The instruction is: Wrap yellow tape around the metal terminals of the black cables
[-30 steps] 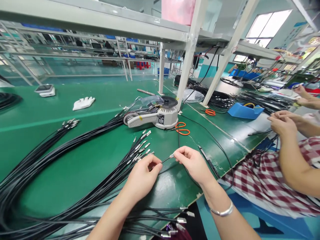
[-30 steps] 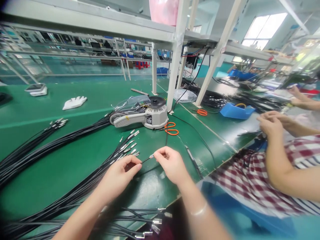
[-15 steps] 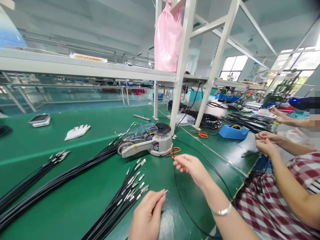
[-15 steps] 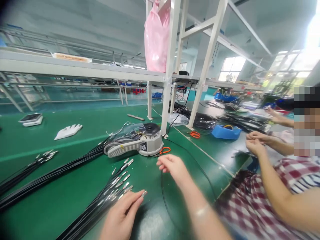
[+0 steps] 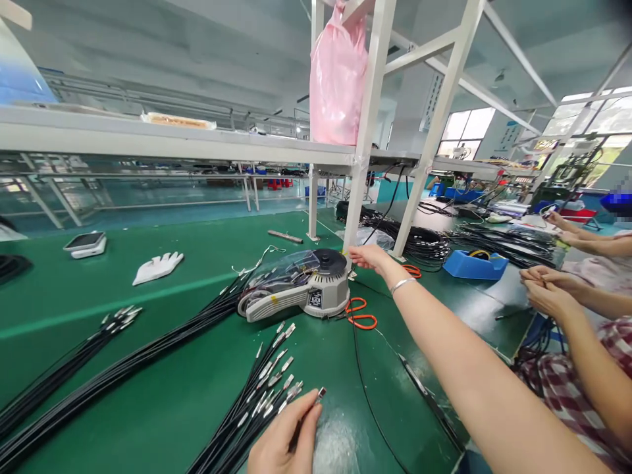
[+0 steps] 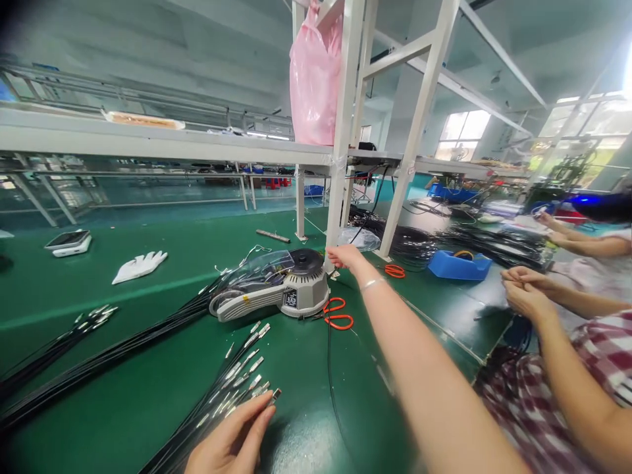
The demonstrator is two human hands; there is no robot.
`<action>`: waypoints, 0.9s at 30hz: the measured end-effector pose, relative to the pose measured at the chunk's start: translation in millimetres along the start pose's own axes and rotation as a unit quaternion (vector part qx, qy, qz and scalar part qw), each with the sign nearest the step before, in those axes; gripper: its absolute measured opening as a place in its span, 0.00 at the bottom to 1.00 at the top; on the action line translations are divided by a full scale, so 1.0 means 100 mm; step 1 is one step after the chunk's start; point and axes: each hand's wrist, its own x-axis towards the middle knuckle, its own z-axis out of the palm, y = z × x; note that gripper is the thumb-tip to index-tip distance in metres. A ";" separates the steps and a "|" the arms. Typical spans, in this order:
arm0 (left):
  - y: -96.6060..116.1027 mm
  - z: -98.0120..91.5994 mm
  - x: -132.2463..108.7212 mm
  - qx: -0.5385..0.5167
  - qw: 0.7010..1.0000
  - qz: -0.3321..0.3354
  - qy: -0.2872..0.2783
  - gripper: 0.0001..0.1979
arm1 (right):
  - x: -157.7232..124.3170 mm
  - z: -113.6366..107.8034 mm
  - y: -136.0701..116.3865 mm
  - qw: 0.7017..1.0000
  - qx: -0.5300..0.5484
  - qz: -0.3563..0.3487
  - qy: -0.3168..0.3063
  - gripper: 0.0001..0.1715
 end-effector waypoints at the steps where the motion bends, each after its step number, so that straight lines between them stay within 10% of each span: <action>1: 0.04 -0.03 0.02 0.002 1.000 0.023 -0.020 0.07 | -0.01 0.00 -0.02 1.000 -0.011 -0.008 0.006 0.17; 9: 0.21 -0.02 0.07 0.012 0.999 0.008 -0.046 0.07 | -1.06 -0.40 0.69 0.990 -0.124 -0.073 0.013 0.10; 16: 0.07 0.12 0.00 0.077 0.982 -0.045 -0.168 0.06 | -2.07 -0.78 1.62 0.910 -0.410 -0.017 0.057 0.26; 27: 0.14 0.11 -0.02 0.200 0.955 -0.007 -0.218 0.04 | -2.40 -0.58 1.49 0.943 -0.327 -0.010 0.070 0.16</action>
